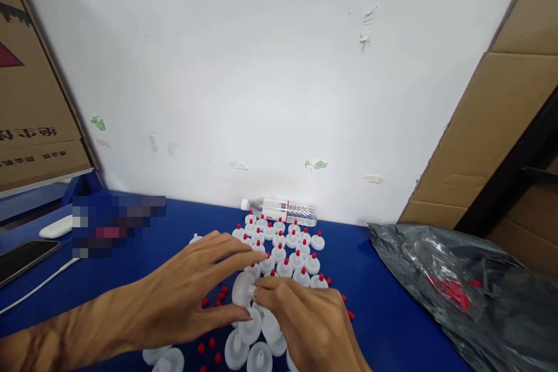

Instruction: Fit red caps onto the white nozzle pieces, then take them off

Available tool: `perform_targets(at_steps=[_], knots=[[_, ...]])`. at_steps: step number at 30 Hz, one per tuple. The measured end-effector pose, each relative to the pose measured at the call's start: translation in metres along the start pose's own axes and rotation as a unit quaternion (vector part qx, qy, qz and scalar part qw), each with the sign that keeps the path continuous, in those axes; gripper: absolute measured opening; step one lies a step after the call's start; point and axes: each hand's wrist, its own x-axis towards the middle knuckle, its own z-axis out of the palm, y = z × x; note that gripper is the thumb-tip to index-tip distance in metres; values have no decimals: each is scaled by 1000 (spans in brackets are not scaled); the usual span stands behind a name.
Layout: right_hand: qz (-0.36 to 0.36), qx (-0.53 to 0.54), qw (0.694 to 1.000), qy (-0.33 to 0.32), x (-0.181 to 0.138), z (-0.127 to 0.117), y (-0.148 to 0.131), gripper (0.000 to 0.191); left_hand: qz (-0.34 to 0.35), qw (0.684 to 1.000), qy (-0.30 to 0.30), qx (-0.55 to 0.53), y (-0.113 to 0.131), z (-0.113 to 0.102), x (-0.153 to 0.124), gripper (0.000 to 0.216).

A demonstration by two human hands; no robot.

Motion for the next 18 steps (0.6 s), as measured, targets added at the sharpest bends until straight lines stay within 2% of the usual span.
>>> perform_targets(at_steps=[3,7,13,15,18], knots=[[34,3,999,34,0,4,-5,17,40,998,24,38,5,4,0,32],[30,-68,996,52,4,7,-5,14,55,991,60,105,8,4,1,30],[-44,-212,976,-12,12,7,-12,36,78,982,48,164,18,4,2,17],[-51,-229,972,-18,12,6,-11,42,70,984,48,159,19,7,3,14],[-67,-233,970,0,12,1,-9,44,15,995,42,93,20,10,4,11]])
